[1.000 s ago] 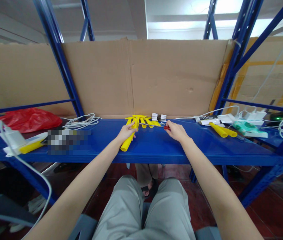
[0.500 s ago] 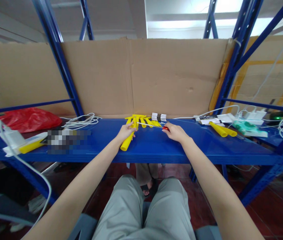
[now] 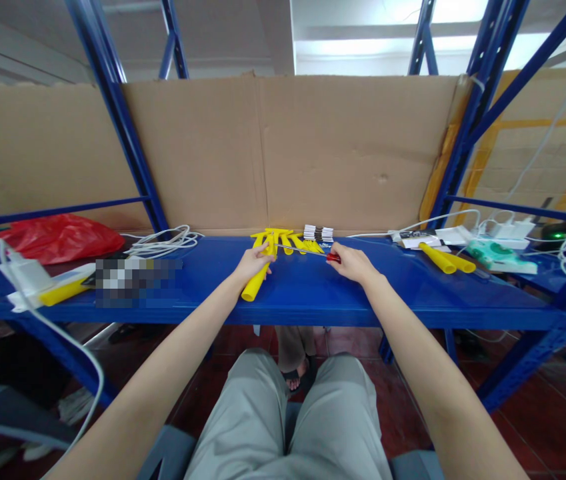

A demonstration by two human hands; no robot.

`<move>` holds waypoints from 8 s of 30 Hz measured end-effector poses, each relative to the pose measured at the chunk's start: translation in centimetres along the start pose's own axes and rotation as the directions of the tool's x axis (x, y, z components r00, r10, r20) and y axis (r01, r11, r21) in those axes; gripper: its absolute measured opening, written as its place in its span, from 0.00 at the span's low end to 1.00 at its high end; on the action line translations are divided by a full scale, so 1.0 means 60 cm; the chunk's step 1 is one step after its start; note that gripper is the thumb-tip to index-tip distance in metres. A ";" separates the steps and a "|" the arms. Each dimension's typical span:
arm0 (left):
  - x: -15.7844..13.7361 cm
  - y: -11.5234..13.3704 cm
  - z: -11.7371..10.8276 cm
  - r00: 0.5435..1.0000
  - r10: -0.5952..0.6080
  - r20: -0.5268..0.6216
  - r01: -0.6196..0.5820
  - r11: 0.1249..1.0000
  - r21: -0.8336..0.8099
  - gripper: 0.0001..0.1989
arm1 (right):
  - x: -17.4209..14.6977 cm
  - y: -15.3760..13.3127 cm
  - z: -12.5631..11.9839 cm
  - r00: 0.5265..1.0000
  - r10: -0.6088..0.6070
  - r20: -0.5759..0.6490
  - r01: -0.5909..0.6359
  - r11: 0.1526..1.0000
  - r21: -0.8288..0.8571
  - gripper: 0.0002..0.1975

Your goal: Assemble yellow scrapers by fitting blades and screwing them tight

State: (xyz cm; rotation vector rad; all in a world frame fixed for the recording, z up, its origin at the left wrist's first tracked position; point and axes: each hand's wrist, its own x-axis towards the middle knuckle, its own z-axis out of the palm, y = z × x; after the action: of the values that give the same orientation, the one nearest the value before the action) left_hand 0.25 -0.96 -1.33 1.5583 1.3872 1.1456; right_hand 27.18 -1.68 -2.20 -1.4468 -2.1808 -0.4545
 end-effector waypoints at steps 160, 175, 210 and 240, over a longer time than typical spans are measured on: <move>0.035 -0.041 0.004 0.996 -0.008 0.091 0.010 1.000 -0.019 0.16 | -0.004 0.039 -0.001 0.833 0.505 0.226 -0.455 0.857 -0.242 0.14; 0.019 -0.034 0.033 0.913 0.398 0.093 -0.370 0.708 0.602 0.14 | -0.001 0.031 -0.012 0.720 0.613 0.324 -0.562 0.790 -0.245 0.18; 0.047 -0.032 -0.004 0.908 0.380 0.178 -0.417 0.864 0.283 0.09 | 0.032 0.047 0.015 0.867 0.465 0.182 -0.440 0.883 -0.160 0.19; 0.017 -0.027 -0.004 0.859 0.491 0.147 -0.495 0.720 0.487 0.15 | 0.245 0.039 0.109 0.660 0.728 0.187 -0.746 0.665 0.045 0.24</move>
State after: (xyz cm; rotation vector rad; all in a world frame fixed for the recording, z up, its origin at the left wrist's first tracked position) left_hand -0.51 0.29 -2.63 2.4319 1.3762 1.1098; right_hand 23.19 13.85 0.60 -2.1773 -1.4618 0.0919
